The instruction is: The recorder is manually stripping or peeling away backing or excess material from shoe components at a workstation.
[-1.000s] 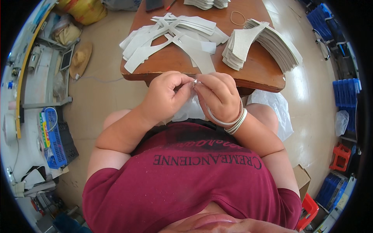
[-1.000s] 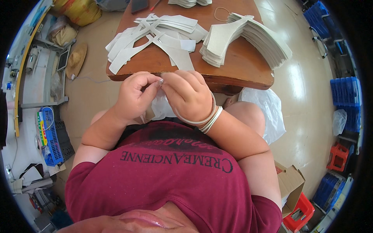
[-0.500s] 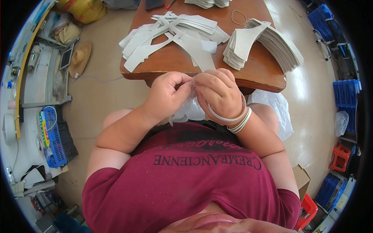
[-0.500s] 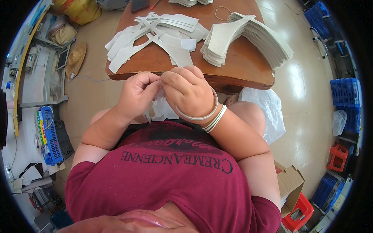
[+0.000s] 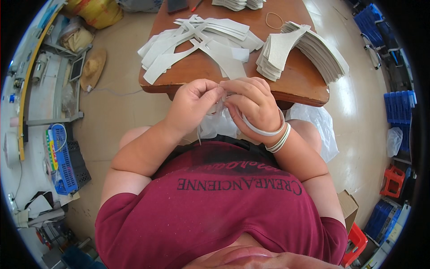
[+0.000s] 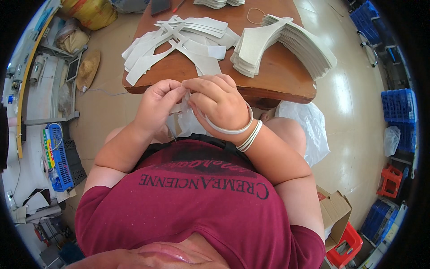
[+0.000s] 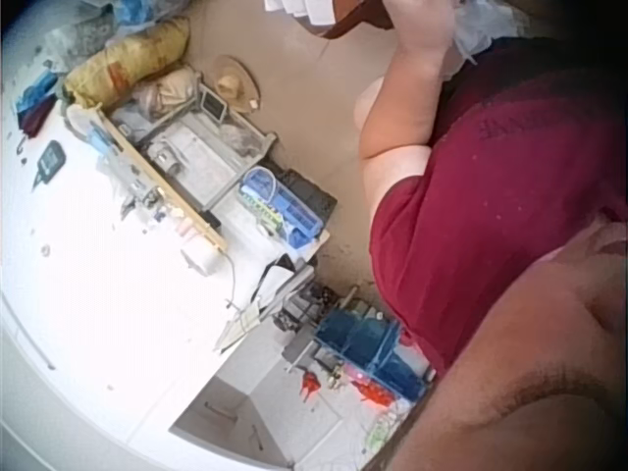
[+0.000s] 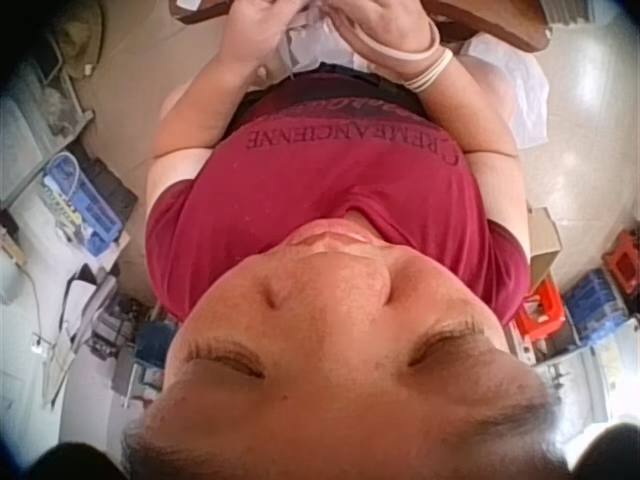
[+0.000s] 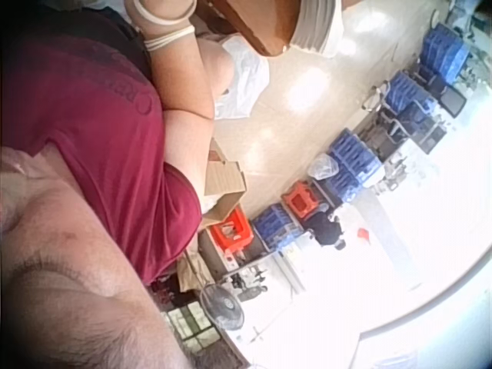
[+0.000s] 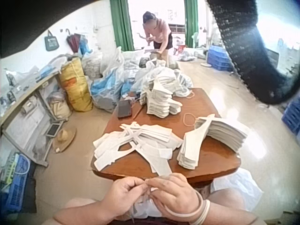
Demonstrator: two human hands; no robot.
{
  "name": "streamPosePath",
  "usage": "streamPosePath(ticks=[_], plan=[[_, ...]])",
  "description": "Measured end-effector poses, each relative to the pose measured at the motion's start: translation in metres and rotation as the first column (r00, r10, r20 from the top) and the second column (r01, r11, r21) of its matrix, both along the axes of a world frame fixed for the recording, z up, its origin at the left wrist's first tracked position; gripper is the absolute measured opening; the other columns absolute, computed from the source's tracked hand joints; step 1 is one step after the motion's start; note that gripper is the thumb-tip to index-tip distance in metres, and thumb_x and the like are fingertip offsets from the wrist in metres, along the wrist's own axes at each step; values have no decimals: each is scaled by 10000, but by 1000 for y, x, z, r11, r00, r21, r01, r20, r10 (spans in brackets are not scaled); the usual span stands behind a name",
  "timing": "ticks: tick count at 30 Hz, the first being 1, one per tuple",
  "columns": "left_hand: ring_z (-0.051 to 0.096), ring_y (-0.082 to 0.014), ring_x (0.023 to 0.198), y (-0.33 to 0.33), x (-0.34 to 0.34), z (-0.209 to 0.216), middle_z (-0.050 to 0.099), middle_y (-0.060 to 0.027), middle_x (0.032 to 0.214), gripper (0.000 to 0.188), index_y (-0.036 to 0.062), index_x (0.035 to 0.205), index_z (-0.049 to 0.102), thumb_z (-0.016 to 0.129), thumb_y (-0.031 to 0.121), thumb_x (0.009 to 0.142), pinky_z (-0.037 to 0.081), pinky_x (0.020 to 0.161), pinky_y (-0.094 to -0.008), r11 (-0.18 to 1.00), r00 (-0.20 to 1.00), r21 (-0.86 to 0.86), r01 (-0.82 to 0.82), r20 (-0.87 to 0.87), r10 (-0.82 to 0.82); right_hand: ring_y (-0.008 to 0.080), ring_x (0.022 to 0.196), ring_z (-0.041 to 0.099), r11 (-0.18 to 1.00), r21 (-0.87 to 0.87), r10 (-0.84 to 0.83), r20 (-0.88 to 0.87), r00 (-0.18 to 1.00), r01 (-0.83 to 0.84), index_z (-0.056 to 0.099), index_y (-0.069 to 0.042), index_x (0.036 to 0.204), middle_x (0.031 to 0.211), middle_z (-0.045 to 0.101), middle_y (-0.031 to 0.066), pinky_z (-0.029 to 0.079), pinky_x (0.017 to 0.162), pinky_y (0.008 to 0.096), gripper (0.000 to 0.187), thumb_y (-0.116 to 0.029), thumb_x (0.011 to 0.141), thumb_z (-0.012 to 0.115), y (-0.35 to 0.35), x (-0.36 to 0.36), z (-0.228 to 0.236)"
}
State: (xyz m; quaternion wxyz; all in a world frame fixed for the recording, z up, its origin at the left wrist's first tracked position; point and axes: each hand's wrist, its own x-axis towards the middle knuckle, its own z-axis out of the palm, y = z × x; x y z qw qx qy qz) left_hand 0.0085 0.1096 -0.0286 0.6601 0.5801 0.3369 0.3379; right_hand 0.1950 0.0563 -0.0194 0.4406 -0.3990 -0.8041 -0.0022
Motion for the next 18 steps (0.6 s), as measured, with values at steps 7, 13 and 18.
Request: streamPosePath(ticks=[7, 13, 18], plan=[[603, -111, 676, 31, -7, 3, 623, -23, 827, 159, 39, 998, 610, 564, 191, 982, 503, 614, -257, 929, 935, -195, -315, 107, 339, 313, 958, 639, 961, 96, 258, 38, 965, -260, 571, -43, 848, 1069, 661, 130, 491, 916, 459, 202, 56, 705, 674, -7, -7, 9], [655, -182, 761, 58, -26, 18, 634, -59, 880, 179, 64, 1053, 563, 519, 232, 1009, 548, 664, -320, 870, 853, -172, -462, 182, 489, 340, 893, 648, 837, -334, 468, 24, 883, -434, 545, -48, 836, 857, 636, 123, 530, 795, 429, 155, 20, 729, 634, -12, -6, -6], [678, -281, 802, 82, -53, 35, 655, -112, 971, 181, 88, 1083, 558, 497, 247, 1022, 584, 709, -401, 836, 777, -234, -497, 308, 548, 382, 884, 650, 636, -769, 434, 286, 854, -66, 586, -26, 876, 828, 649, 159, 520, 758, 447, 134, -59, 747, 597, -13, 7, -37]])
